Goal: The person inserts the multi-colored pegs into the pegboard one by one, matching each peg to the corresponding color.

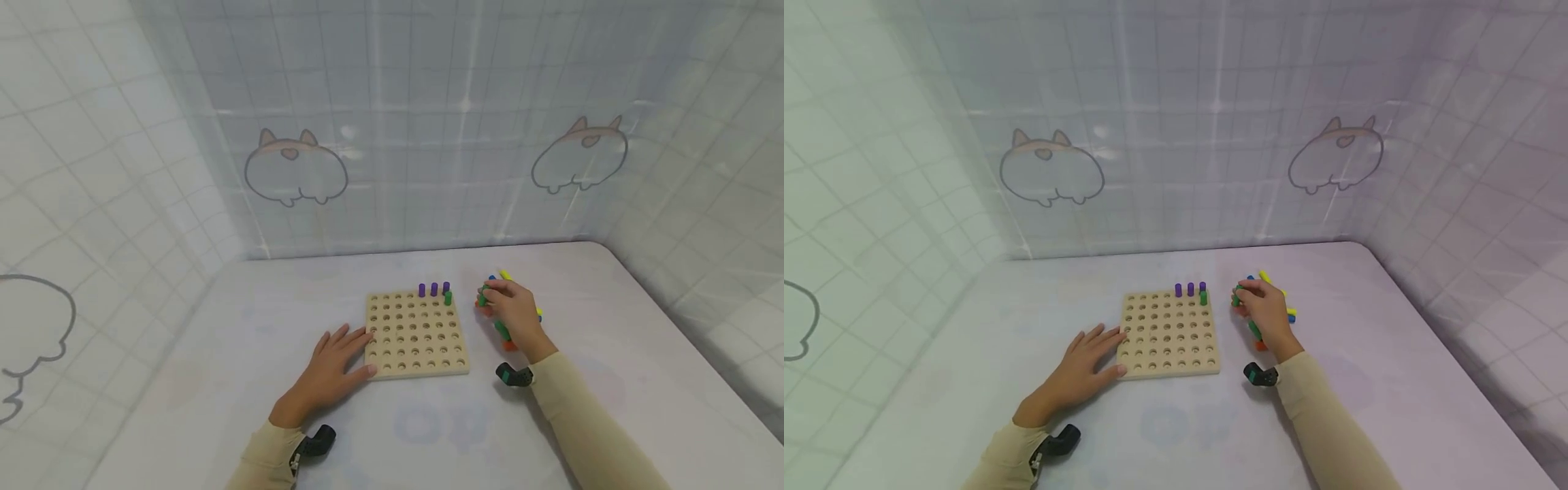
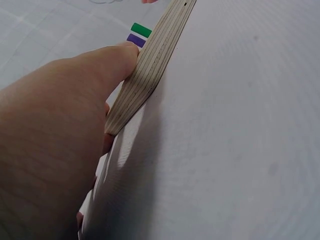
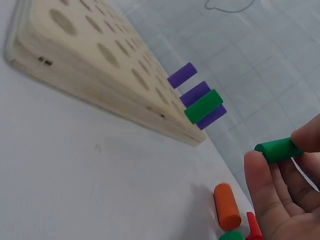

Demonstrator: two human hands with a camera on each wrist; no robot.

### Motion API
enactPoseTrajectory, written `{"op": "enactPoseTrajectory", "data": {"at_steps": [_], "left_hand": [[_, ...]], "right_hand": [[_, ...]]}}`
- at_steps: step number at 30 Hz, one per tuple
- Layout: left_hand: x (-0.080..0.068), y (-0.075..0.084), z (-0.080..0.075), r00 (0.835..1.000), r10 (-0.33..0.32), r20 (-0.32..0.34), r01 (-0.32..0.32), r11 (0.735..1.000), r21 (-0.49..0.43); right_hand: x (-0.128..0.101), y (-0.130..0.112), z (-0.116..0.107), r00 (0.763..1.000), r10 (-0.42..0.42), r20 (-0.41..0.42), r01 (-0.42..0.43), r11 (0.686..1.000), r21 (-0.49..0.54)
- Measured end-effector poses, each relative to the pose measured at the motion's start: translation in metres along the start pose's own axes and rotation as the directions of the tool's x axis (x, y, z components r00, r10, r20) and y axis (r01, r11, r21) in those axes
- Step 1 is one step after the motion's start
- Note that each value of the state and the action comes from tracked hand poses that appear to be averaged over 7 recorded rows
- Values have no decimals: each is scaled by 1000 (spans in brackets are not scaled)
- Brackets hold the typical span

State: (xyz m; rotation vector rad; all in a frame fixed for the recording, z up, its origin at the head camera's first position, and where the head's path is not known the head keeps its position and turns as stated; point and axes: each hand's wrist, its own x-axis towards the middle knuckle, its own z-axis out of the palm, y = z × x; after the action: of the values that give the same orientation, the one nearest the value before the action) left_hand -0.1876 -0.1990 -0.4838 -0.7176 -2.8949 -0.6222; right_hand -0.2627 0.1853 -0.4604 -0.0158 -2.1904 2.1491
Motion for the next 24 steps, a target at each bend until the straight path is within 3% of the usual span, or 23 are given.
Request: {"op": "enactPoseTrajectory", "data": {"at_steps": [8,14,24], "left_hand": [[-1,-5,6,1000,7,13,-7,1000,-10],[1,-4,4,1000,24,-19,-24,1000,-18],[3,-6,2,1000,6,10,-6,1000,-8]], "right_hand": [[9,-3,12,999,34,-13,-33,998,55],[18,-2,18,1000,31,2,-31,991,133],[24,0,25,997,74,-38,-67,987,146]]}}
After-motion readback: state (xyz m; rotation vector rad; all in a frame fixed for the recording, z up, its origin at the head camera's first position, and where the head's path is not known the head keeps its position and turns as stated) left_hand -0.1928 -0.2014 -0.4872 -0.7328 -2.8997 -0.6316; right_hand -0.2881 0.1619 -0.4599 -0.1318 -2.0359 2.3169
